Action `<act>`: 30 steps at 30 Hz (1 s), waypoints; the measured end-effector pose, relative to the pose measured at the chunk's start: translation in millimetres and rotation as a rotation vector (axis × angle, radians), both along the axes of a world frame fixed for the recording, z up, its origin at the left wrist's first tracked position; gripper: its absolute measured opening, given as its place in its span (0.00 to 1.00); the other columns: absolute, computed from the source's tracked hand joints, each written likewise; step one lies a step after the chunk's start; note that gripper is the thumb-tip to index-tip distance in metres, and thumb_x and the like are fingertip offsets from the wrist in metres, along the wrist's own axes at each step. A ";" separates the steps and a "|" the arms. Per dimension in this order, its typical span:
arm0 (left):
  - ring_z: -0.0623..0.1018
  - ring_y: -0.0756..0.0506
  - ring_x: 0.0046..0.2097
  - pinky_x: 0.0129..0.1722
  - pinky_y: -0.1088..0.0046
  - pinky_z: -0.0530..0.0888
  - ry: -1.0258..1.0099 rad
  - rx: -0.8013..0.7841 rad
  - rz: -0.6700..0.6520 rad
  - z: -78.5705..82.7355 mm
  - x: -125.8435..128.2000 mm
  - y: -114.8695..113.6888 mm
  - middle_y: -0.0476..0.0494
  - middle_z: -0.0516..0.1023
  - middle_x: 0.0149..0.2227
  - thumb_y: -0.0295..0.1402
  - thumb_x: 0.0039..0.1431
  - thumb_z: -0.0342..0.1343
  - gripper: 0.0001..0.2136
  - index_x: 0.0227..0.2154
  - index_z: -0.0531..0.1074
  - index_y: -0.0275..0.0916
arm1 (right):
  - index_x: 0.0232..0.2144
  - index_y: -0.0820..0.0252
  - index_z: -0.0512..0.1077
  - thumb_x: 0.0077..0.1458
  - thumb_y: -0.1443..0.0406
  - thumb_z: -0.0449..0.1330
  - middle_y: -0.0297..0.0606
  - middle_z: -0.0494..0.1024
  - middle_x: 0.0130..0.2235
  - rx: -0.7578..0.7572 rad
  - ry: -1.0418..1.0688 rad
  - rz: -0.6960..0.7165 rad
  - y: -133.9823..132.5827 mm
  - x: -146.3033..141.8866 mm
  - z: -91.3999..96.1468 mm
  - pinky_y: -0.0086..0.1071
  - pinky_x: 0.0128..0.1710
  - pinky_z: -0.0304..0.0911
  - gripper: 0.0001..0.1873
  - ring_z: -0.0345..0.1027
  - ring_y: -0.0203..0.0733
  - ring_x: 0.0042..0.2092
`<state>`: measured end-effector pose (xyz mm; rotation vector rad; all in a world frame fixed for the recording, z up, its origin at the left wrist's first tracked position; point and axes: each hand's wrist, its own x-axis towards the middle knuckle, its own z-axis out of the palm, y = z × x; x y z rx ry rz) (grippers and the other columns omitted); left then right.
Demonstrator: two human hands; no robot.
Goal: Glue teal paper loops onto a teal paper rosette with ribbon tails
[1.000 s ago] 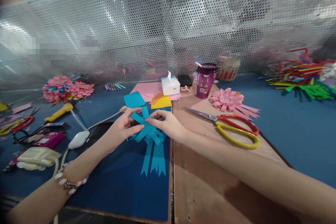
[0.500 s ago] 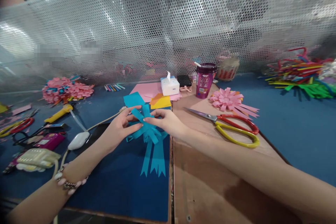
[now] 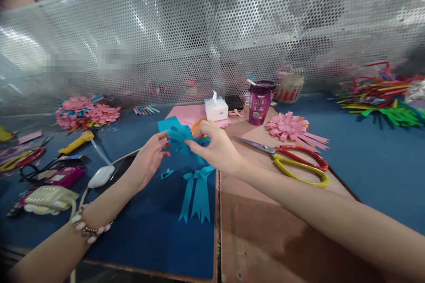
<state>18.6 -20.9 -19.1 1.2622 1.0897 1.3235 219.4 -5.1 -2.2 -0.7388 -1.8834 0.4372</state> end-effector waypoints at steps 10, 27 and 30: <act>0.77 0.45 0.34 0.34 0.67 0.74 -0.271 -0.332 -0.414 12.2 1.5 -6.2 0.43 0.78 0.33 0.48 0.59 0.50 0.17 0.35 0.73 0.38 | 0.37 0.60 0.73 0.62 0.65 0.52 0.39 0.74 0.36 0.638 -0.674 -0.247 -15.5 -5.7 -18.1 0.39 0.44 0.48 0.09 0.58 0.44 0.41; 0.74 0.49 0.34 0.34 0.74 0.70 0.151 -0.251 -0.327 -4.3 -6.9 1.7 0.45 0.76 0.35 0.39 0.53 0.60 0.12 0.36 0.74 0.37 | 0.40 0.62 0.73 0.50 0.55 0.62 0.39 0.75 0.37 -0.673 -0.139 0.219 23.7 3.5 -12.5 0.31 0.34 0.62 0.19 0.67 0.38 0.36; 0.75 0.47 0.36 0.35 0.73 0.71 0.174 -0.245 -0.320 -3.9 -5.5 1.2 0.44 0.76 0.37 0.42 0.54 0.58 0.14 0.38 0.74 0.37 | 0.37 0.62 0.74 0.48 0.54 0.63 0.33 0.72 0.28 -0.666 -0.159 0.226 26.1 4.4 -20.2 0.28 0.26 0.56 0.19 0.62 0.34 0.28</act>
